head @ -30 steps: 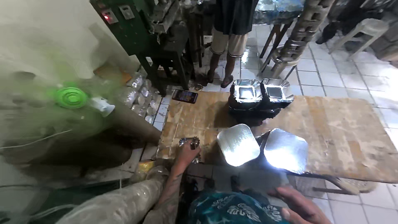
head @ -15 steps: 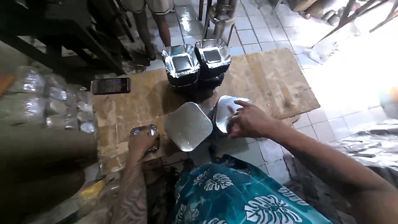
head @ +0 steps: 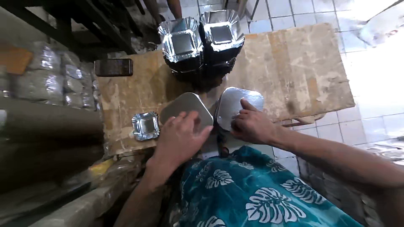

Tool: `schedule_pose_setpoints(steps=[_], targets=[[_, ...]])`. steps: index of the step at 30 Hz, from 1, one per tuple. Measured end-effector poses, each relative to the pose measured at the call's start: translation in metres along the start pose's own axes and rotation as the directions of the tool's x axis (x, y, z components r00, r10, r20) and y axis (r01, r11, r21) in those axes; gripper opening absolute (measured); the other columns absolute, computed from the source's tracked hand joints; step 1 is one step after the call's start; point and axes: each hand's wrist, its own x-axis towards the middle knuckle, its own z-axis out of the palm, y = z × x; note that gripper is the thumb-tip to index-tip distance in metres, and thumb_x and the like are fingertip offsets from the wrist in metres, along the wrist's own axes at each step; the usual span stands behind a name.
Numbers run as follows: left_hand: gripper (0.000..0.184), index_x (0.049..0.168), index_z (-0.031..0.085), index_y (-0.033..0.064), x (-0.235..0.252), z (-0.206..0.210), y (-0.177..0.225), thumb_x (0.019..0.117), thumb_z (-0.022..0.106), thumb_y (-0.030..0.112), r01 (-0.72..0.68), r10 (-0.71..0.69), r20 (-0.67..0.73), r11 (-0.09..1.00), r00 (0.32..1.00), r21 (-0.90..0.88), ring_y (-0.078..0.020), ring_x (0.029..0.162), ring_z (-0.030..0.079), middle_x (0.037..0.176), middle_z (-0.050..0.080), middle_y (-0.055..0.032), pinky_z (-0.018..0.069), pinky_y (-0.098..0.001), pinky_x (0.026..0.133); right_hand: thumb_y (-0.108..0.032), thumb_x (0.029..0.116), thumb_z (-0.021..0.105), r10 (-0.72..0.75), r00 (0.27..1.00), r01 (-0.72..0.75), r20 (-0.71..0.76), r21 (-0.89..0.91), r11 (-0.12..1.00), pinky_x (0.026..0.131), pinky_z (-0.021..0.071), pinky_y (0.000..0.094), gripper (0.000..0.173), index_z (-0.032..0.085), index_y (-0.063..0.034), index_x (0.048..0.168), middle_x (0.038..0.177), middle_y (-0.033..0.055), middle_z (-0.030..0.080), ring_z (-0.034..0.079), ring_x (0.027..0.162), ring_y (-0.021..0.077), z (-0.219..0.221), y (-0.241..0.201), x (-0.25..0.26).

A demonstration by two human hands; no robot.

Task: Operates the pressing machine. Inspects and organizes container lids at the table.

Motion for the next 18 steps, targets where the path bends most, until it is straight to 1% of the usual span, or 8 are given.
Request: schedule_pose_setpoints(steps=[2,4,6,8,12,14,16,18], targets=[[0.054,0.115,0.069,0.0037,-0.014,-0.005,-0.010,0.0967,0.060,0.054,0.053,-0.055,-0.030,0.997,0.998,-0.051,-0.0364,0.091,0.068,0.097,0.068,-0.0174,0.0539,-0.0579,0.079,-0.033,0.0928,0.067,-0.029,1.000,0.029,-0.013,0.058,0.998,0.118,0.0318,0.0637,0.028,0.074,-0.0082,0.083,0.079,0.0059,0.071,0.071,0.086,0.0262,0.000,0.000,0.000],[0.057,0.117,0.069,0.0038,-0.024,-0.006,-0.017,0.0960,0.060,0.056,0.108,-0.111,-0.026,0.990,0.994,-0.088,-0.0348,0.093,0.068,0.100,0.069,-0.0174,0.0544,-0.0571,0.079,-0.034,0.0972,0.062,-0.012,0.999,0.006,0.038,0.138,0.990,0.118,0.0314,0.0613,0.029,0.077,-0.0116,0.087,0.081,0.0026,0.073,0.071,0.087,0.0219,-0.009,0.002,0.003],[0.056,0.115,0.070,0.0056,-0.026,-0.002,-0.020,0.0949,0.061,0.057,0.110,-0.113,-0.020,0.985,0.993,-0.135,-0.0312,0.094,0.067,0.099,0.069,-0.0142,0.0544,-0.0548,0.080,-0.033,0.1011,0.060,-0.025,0.995,0.005,0.098,0.196,0.981,0.119,0.0291,0.0612,0.031,0.078,-0.0107,0.091,0.085,0.0027,0.074,0.071,0.091,0.0206,-0.018,0.006,0.005],[0.052,0.114,0.071,0.0060,-0.026,0.004,-0.021,0.0955,0.061,0.054,0.059,-0.067,-0.042,0.985,0.997,-0.162,-0.0295,0.094,0.068,0.099,0.071,-0.0131,0.0545,-0.0536,0.081,-0.034,0.1031,0.058,-0.035,0.986,-0.001,0.163,0.217,0.976,0.120,0.0255,0.0618,0.032,0.077,-0.0106,0.093,0.089,0.0035,0.074,0.070,0.096,0.0212,-0.022,0.007,0.007],[0.048,0.108,0.070,0.0088,-0.022,0.012,-0.021,0.0956,0.060,0.054,-0.023,0.011,-0.069,0.984,0.998,-0.178,-0.0243,0.081,0.064,0.085,0.064,-0.0071,0.0531,-0.0476,0.071,-0.033,0.1023,0.060,-0.028,0.989,0.004,0.142,0.170,0.985,0.120,0.0279,0.0621,0.029,0.077,-0.0108,0.093,0.089,0.0025,0.074,0.070,0.096,0.0213,-0.021,0.002,0.008],[0.049,0.112,0.071,0.0112,-0.026,0.016,-0.023,0.0959,0.059,0.056,-0.008,0.001,-0.038,0.981,0.999,-0.194,-0.0237,0.085,0.065,0.088,0.067,-0.0060,0.0537,-0.0481,0.075,-0.035,0.1023,0.060,-0.037,0.990,0.009,0.138,0.196,0.981,0.119,0.0306,0.0592,0.030,0.077,-0.0106,0.097,0.093,0.0030,0.075,0.070,0.098,0.0203,-0.023,0.008,0.005],[0.046,0.113,0.072,0.0100,-0.034,0.018,-0.023,0.0976,0.059,0.052,-0.025,0.019,-0.030,0.978,0.999,-0.208,-0.0256,0.087,0.066,0.092,0.070,-0.0078,0.0543,-0.0491,0.077,-0.035,0.0989,0.062,-0.026,0.993,0.004,0.113,0.192,0.981,0.121,0.0291,0.0577,0.028,0.076,-0.0106,0.099,0.095,0.0033,0.074,0.069,0.099,0.0206,-0.020,0.007,0.003],[0.040,0.104,0.072,0.0104,-0.043,0.023,-0.017,0.0993,0.058,0.047,-0.107,0.090,-0.080,0.962,0.993,-0.250,-0.0222,0.081,0.065,0.086,0.068,-0.0060,0.0537,-0.0444,0.073,-0.044,0.0967,0.064,-0.023,0.998,0.016,0.059,0.116,0.993,0.123,0.0252,0.0598,0.034,0.076,-0.0112,0.099,0.096,0.0033,0.074,0.069,0.101,0.0224,-0.013,0.004,0.000]])
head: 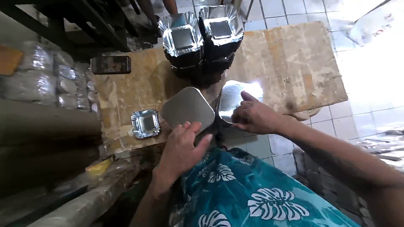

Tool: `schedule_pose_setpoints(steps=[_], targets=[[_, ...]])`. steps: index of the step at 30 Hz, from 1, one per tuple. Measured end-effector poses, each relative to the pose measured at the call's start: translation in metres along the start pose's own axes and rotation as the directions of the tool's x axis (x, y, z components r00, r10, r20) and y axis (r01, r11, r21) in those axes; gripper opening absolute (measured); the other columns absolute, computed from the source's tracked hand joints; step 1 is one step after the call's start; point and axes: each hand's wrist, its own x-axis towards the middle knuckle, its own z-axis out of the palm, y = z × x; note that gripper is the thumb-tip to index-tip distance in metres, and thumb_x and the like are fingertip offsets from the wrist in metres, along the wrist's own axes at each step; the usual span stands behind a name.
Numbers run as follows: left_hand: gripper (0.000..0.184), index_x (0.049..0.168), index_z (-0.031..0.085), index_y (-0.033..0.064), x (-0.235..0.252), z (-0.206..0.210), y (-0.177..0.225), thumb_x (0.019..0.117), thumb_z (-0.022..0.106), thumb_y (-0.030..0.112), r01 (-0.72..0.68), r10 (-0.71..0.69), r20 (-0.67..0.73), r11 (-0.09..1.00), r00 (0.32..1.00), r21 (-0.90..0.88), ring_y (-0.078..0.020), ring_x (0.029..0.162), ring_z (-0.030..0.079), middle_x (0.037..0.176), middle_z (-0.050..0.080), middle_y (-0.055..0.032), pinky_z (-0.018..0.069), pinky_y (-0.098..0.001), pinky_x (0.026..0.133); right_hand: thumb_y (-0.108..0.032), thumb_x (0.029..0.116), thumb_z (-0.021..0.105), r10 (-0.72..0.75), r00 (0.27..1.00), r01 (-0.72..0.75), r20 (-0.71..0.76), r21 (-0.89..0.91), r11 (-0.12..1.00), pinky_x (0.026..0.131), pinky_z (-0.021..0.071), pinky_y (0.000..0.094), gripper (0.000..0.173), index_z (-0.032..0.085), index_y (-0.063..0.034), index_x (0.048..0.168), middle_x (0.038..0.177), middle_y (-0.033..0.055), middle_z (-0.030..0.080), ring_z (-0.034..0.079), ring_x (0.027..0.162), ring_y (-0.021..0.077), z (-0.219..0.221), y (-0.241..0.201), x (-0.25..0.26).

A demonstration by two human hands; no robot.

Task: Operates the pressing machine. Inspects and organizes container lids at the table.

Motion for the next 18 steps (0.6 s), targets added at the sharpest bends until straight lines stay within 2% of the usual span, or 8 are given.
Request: schedule_pose_setpoints(steps=[2,4,6,8,10,14,16,18], targets=[[0.036,0.106,0.074,0.0085,-0.009,0.013,0.012,0.1008,0.059,0.041,-0.021,0.037,0.069,0.975,0.997,-0.222,-0.0162,0.088,0.068,0.092,0.071,-0.0054,0.0572,-0.0393,0.080,-0.057,0.0958,0.060,-0.006,0.992,-0.007,-0.126,-0.097,0.995,0.122,0.0250,0.0630,0.048,0.076,-0.0114,0.100,0.097,0.0035,0.075,0.070,0.103,0.0248,0.004,-0.006,-0.005],[0.039,0.122,0.068,0.0007,-0.010,0.041,0.018,0.1013,0.058,0.032,0.101,0.050,0.248,0.823,0.968,-0.559,-0.0120,0.108,0.067,0.113,0.072,-0.0095,0.0552,-0.0348,0.097,-0.055,0.0962,0.060,0.065,0.943,-0.102,-0.328,-0.096,0.990,0.119,0.0274,0.0650,0.053,0.074,-0.0053,0.107,0.103,0.0104,0.074,0.069,0.104,0.0294,0.001,-0.012,-0.015],[0.052,0.142,0.051,-0.0083,-0.003,0.081,0.020,0.1016,0.057,0.024,0.292,-0.022,0.347,0.593,0.937,-0.750,-0.0175,0.127,0.060,0.136,0.063,-0.0195,0.0490,-0.0365,0.110,-0.042,0.0968,0.066,0.345,0.792,-0.305,-0.503,0.162,0.938,0.120,0.0328,0.0568,0.058,0.062,0.0081,0.126,0.124,0.0264,0.065,0.061,0.122,0.0369,0.001,-0.013,-0.029],[0.061,0.150,0.037,-0.0103,0.008,0.123,0.026,0.1019,0.057,0.022,0.377,-0.218,0.312,0.413,0.925,-0.829,-0.0247,0.127,0.060,0.138,0.058,-0.0263,0.0496,-0.0406,0.108,-0.040,0.0944,0.070,0.726,0.532,-0.375,-0.436,0.647,0.664,0.114,0.0424,0.0446,0.083,0.032,0.0016,0.155,0.154,0.0242,0.043,0.047,0.139,0.0287,0.011,-0.001,-0.037],[0.076,0.159,0.021,-0.0034,0.019,0.146,0.031,0.1013,0.060,0.024,0.385,-0.371,0.269,0.284,0.889,-0.878,-0.0286,0.134,0.054,0.148,0.049,-0.0278,0.0461,-0.0440,0.112,-0.032,0.0928,0.071,0.889,0.413,-0.176,-0.198,0.940,0.291,0.107,0.0503,0.0399,0.092,0.015,-0.0163,0.163,0.158,0.0086,0.038,0.051,0.136,0.0182,0.023,0.011,-0.037],[0.080,0.163,0.014,0.0101,0.034,0.165,0.036,0.0998,0.063,0.021,0.243,-0.421,0.162,0.146,0.893,-0.959,-0.0198,0.136,0.052,0.153,0.047,-0.0141,0.0480,-0.0409,0.112,-0.023,0.0966,0.058,0.872,0.471,-0.053,0.134,0.991,-0.124,0.082,0.0604,0.0390,0.045,0.046,-0.0174,0.139,0.112,0.0035,0.067,0.069,0.097,0.0155,0.035,0.010,-0.025],[0.077,0.161,0.022,0.0114,0.038,0.169,0.037,0.0970,0.065,0.019,0.237,-0.443,0.154,0.138,0.883,-0.962,-0.0195,0.130,0.056,0.148,0.052,-0.0117,0.0522,-0.0409,0.106,-0.026,0.1013,0.051,0.877,0.443,-0.041,0.185,0.982,-0.186,0.074,0.0601,0.0396,0.017,0.059,-0.0143,0.111,0.094,0.0029,0.070,0.070,0.085,0.0149,0.036,0.005,-0.016],[0.069,0.155,0.032,0.0082,0.040,0.168,0.040,0.0952,0.066,0.016,0.261,-0.471,0.170,0.135,0.866,-0.956,-0.0194,0.117,0.063,0.134,0.062,-0.0120,0.0558,-0.0389,0.097,-0.028,0.1050,0.045,0.887,0.423,-0.009,0.184,0.980,-0.199,0.075,0.0608,0.0394,0.020,0.060,-0.0136,0.109,0.095,0.0028,0.071,0.070,0.086,0.0146,0.036,0.000,-0.013]])
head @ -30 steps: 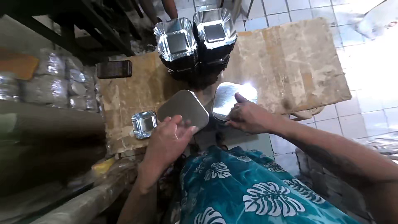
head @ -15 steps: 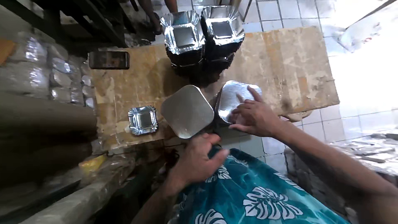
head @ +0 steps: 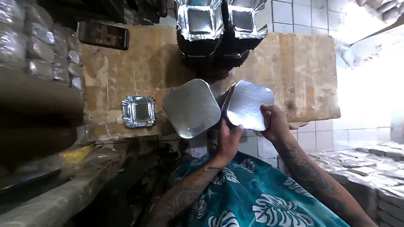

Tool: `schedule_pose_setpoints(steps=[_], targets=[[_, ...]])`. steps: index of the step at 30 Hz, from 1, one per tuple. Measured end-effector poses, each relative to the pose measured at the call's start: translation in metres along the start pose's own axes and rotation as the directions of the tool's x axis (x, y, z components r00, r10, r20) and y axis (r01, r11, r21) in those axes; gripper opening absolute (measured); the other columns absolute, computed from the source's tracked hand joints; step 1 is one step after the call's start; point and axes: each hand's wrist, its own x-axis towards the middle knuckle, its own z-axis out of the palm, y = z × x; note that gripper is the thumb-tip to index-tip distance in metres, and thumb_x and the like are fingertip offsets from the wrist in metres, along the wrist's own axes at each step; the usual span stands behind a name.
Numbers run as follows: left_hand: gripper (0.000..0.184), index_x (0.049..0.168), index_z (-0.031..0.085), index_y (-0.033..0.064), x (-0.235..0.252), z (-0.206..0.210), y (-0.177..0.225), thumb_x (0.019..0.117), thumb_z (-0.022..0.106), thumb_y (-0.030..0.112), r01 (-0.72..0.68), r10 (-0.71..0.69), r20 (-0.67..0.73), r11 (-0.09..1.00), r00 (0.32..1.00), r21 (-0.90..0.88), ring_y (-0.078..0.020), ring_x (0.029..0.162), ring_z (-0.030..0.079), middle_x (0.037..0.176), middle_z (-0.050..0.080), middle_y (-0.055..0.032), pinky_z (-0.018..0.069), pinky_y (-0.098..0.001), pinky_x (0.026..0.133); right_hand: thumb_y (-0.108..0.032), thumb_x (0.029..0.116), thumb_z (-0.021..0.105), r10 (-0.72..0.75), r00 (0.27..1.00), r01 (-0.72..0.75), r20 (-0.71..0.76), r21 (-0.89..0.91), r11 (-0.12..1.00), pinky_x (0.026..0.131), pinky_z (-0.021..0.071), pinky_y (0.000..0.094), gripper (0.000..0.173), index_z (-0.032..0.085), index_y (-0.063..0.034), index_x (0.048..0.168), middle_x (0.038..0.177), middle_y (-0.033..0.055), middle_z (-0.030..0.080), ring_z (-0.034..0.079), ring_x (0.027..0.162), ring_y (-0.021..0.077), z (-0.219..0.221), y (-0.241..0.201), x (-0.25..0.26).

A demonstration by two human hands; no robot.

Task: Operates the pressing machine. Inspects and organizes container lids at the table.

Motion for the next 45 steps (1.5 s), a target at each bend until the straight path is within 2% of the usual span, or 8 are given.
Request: schedule_pose_setpoints(steps=[5,10,13,18,23,30,38,45], targets=[[0.070,0.155,0.034,0.0064,-0.002,0.010,0.007,0.0934,0.068,0.013,0.093,-0.093,0.022,0.995,0.995,-0.017,-0.0157,0.087,0.067,0.105,0.068,-0.0114,0.0572,-0.0336,0.078,-0.027,0.1064,0.044,-0.039,0.999,0.039,-0.006,0.124,0.991,0.081,0.0604,0.0424,0.023,0.059,-0.0131,0.115,0.103,0.0048,0.070,0.070,0.094,0.0171,-0.007,0.001,0.000],[0.055,0.144,0.044,0.0011,0.001,0.030,0.027,0.0955,0.065,0.016,0.155,-0.174,0.230,0.983,0.958,0.098,-0.0149,0.093,0.067,0.105,0.069,-0.0100,0.0559,-0.0338,0.084,-0.022,0.1053,0.045,-0.178,0.984,0.175,-0.007,0.216,0.961,0.079,0.0619,0.0411,0.021,0.061,-0.0123,0.115,0.098,0.0056,0.072,0.071,0.090,0.0170,-0.044,-0.011,-0.002],[0.054,0.143,0.052,0.0004,-0.002,0.036,0.045,0.0962,0.067,0.024,0.006,-0.101,0.296,0.952,0.950,0.307,-0.0165,0.112,0.066,0.128,0.066,-0.0138,0.0552,-0.0369,0.097,-0.025,0.1058,0.043,-0.248,0.967,0.221,0.054,0.300,0.928,0.080,0.0630,0.0401,0.025,0.064,-0.0149,0.112,0.098,0.0041,0.073,0.072,0.092,0.0155,-0.079,-0.025,-0.016],[0.112,0.163,0.008,0.0087,0.008,0.052,0.079,0.0810,0.081,0.033,-0.005,-0.071,0.363,0.979,0.929,0.204,-0.0176,0.120,0.061,0.146,0.049,-0.0172,0.0542,-0.0372,0.098,-0.024,0.1030,0.040,-0.279,0.957,0.234,0.077,0.361,0.903,0.071,0.0627,0.0301,0.037,0.072,-0.0218,0.085,0.081,-0.0048,0.074,0.071,0.076,0.0052,-0.098,-0.034,-0.062],[0.044,0.117,0.060,0.0087,0.005,0.070,0.086,0.0777,0.078,0.013,0.170,-0.124,0.585,0.985,0.801,-0.024,-0.0112,0.080,0.073,0.088,0.074,-0.0031,0.0629,-0.0308,0.075,-0.026,0.0991,0.046,-0.304,0.939,0.211,0.159,0.430,0.878,0.071,0.0628,0.0303,0.032,0.075,-0.0184,0.087,0.083,-0.0002,0.076,0.073,0.078,0.0077,-0.093,-0.024,-0.088],[0.031,0.119,0.067,0.0125,0.006,0.053,0.048,0.0888,0.075,0.016,0.328,0.000,0.655,0.866,0.755,-0.378,-0.0183,0.093,0.074,0.102,0.075,-0.0091,0.0620,-0.0390,0.085,-0.018,0.1017,0.035,-0.365,0.931,0.316,0.025,0.448,0.836,0.072,0.0628,0.0310,0.043,0.073,-0.0163,0.082,0.081,0.0004,0.075,0.072,0.077,0.0081,-0.110,-0.033,-0.105],[0.026,0.117,0.071,0.0146,0.009,0.021,0.060,0.0910,0.071,0.014,0.368,-0.037,0.686,0.864,0.727,-0.343,-0.0152,0.092,0.075,0.103,0.076,-0.0067,0.0626,-0.0351,0.084,-0.012,0.1002,0.035,-0.570,0.820,0.561,-0.052,0.273,0.781,0.069,0.0600,0.0219,0.044,0.074,-0.0195,0.080,0.076,-0.0069,0.074,0.069,0.072,0.0000,-0.169,-0.072,-0.104],[0.019,0.112,0.072,0.0163,0.010,0.001,0.097,0.0954,0.064,0.016,0.443,-0.244,0.755,0.894,0.609,-0.067,-0.0058,0.082,0.073,0.094,0.076,0.0005,0.0618,-0.0239,0.074,-0.020,0.0897,0.065,-0.546,0.755,0.578,0.363,0.024,0.816,0.069,0.0586,0.0161,0.017,0.071,-0.0251,0.105,0.086,-0.0127,0.074,0.068,0.074,-0.0047,-0.153,-0.121,-0.103]])
